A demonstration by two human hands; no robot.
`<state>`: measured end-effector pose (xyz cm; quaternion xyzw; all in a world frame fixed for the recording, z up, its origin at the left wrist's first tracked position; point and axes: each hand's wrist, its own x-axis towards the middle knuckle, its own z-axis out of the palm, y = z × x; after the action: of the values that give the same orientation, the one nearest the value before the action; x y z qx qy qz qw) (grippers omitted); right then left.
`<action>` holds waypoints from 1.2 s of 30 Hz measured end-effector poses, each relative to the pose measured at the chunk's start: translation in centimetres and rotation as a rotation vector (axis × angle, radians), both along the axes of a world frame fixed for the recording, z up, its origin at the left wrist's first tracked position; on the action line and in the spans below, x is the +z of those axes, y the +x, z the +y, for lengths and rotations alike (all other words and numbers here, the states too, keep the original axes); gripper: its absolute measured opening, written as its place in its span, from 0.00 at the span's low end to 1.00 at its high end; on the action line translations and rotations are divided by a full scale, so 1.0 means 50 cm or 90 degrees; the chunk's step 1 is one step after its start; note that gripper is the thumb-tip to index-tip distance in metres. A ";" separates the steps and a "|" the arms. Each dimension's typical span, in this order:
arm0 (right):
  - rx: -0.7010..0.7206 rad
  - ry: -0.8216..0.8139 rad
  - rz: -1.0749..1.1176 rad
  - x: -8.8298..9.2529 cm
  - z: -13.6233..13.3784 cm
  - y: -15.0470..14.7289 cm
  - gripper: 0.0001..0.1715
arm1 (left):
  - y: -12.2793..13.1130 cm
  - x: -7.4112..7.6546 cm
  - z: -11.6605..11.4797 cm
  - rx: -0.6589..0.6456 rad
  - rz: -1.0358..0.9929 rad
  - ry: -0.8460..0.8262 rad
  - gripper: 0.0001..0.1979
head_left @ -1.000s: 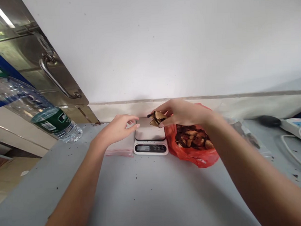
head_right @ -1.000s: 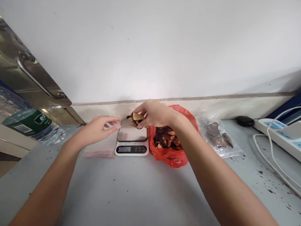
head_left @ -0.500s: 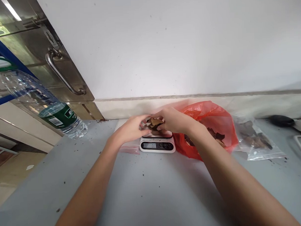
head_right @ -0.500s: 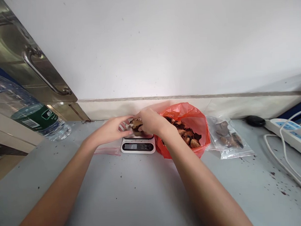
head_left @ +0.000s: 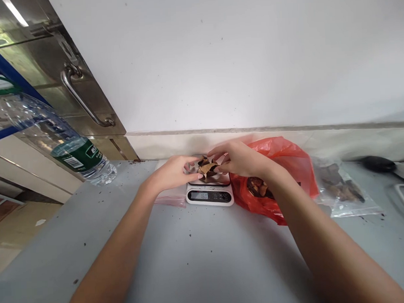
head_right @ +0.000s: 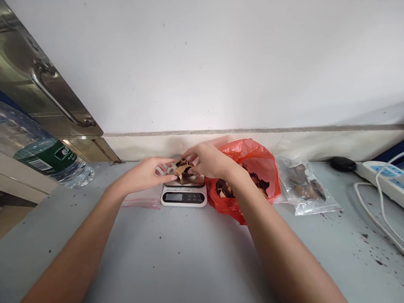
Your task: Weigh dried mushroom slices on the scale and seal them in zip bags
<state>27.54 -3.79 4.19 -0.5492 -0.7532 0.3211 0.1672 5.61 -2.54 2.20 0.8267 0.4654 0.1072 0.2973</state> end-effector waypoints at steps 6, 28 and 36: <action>-0.003 -0.012 0.015 -0.004 0.006 0.015 0.29 | -0.028 0.024 0.003 0.050 0.099 -0.015 0.25; 0.034 0.016 0.076 0.040 -0.010 0.062 0.24 | -0.073 0.077 0.001 0.063 0.308 -0.129 0.35; 0.070 0.006 0.098 0.046 -0.011 0.070 0.25 | -0.065 0.076 0.000 0.009 0.414 -0.220 0.26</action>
<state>31.07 -4.36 6.48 -0.4801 -0.7686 0.3677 0.2089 2.37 -2.55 6.01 0.7523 0.5523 -0.2391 0.2682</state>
